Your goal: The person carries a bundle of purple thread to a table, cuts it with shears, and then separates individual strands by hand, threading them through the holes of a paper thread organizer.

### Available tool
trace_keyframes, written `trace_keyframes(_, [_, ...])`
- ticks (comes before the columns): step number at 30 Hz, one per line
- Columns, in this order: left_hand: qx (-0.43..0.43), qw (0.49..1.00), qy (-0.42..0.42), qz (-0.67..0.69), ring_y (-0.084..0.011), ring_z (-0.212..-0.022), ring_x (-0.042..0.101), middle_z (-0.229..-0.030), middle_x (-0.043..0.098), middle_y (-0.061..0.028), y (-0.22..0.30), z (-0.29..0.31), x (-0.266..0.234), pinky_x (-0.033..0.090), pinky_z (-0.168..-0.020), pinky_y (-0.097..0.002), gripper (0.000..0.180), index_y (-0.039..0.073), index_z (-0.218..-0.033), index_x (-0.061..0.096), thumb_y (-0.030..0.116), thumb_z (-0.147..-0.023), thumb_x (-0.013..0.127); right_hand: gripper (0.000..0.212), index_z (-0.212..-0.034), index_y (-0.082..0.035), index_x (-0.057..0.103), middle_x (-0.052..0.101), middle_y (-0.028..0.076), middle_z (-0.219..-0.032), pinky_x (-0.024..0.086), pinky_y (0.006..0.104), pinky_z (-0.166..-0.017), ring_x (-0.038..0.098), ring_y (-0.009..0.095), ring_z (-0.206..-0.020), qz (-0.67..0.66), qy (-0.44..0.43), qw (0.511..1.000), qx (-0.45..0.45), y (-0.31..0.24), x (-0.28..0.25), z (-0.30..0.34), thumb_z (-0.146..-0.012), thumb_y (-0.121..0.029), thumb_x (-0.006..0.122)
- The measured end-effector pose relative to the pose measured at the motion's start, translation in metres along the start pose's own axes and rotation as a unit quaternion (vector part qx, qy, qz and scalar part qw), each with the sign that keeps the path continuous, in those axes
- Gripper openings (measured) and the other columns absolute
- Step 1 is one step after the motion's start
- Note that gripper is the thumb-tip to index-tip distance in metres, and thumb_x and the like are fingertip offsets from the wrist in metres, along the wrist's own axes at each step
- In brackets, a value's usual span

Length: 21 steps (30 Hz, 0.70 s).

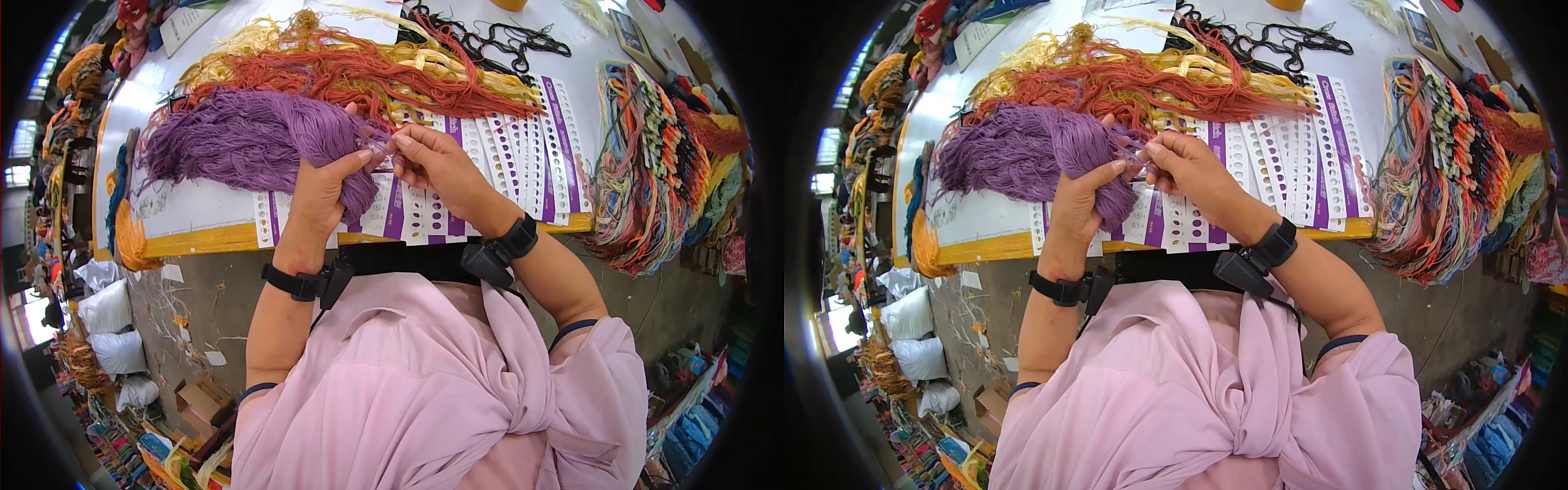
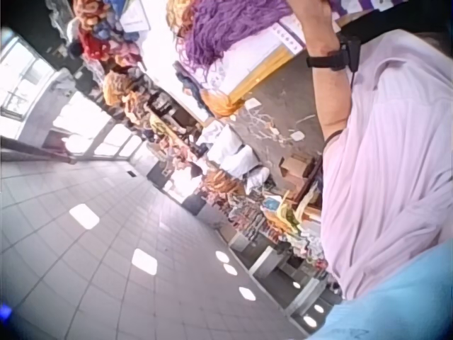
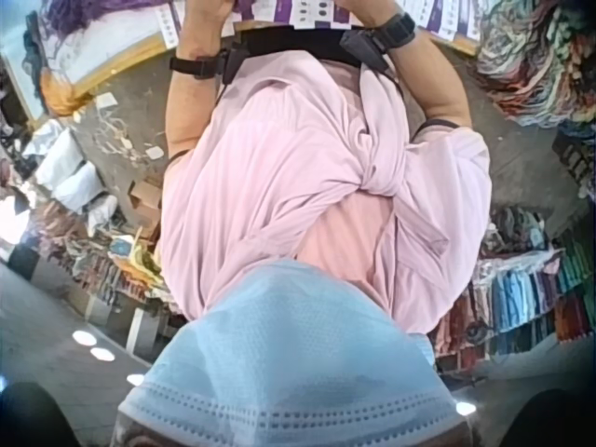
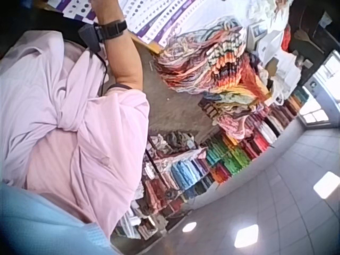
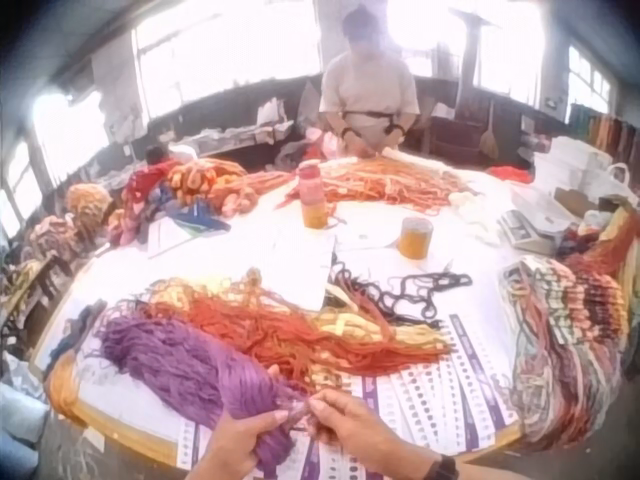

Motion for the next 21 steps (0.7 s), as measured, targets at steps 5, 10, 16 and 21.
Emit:
trace_keyframes(5, [-0.004, 1.000, 0.005, 0.001, -0.0203, -0.103, 0.063, -0.118, 0.060, -0.0112, -0.0017, -0.0005, -0.0007, 0.054, -0.090, -0.0330, 0.068, 0.004, -0.142, 0.043, -0.008, -0.080, 0.066, 0.012, -0.097, -0.004, 0.060, 0.059, -0.001, -0.075, 0.039, 0.0175, -0.053, 0.049, 0.003, -0.061, 0.056, -0.012, 0.997, -0.052, -0.0023, 0.0034, 0.0006, -0.099, -0.016, 0.057])
trace_keyframes(10, [0.017, 0.999, 0.026, -0.019, -0.0177, -0.106, 0.061, -0.116, 0.061, -0.0093, -0.0040, -0.0017, 0.0043, 0.050, -0.094, -0.0296, 0.074, 0.000, -0.143, 0.038, -0.011, -0.077, 0.070, 0.011, -0.095, -0.003, 0.059, 0.059, 0.000, -0.073, 0.039, 0.0175, -0.053, 0.049, 0.003, -0.060, 0.054, -0.013, 0.997, -0.051, -0.0042, 0.0054, 0.0015, -0.097, -0.014, 0.059])
trace_keyframes(16, [0.015, 1.000, 0.017, 0.006, -0.0179, -0.106, 0.061, -0.120, 0.060, -0.0103, -0.0048, -0.0019, 0.0048, 0.050, -0.093, -0.0306, 0.072, -0.001, -0.143, 0.039, -0.011, -0.078, 0.069, 0.011, -0.095, -0.003, 0.059, 0.060, 0.001, -0.074, 0.040, 0.0184, -0.053, 0.048, 0.004, -0.059, 0.049, -0.002, 0.997, -0.054, -0.0041, 0.0016, 0.0001, -0.097, -0.013, 0.058])
trace_keyframes(21, [0.001, 1.000, 0.009, -0.005, -0.0180, -0.105, 0.061, -0.118, 0.061, -0.0102, -0.0036, -0.0021, 0.0018, 0.050, -0.094, -0.0306, 0.072, -0.001, -0.143, 0.039, -0.011, -0.078, 0.069, 0.011, -0.095, -0.003, 0.060, 0.061, 0.000, -0.078, 0.040, 0.0193, -0.054, 0.049, 0.004, -0.061, 0.103, -0.004, 0.992, -0.070, -0.0051, 0.0062, 0.0006, -0.097, -0.014, 0.059])
Point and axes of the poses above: each hand's wrist, its own z-axis away from the middle knuckle, its own x-axis out of the palm, y = z × x, the point moved 1 cm from there along -z, towards the middle knuckle
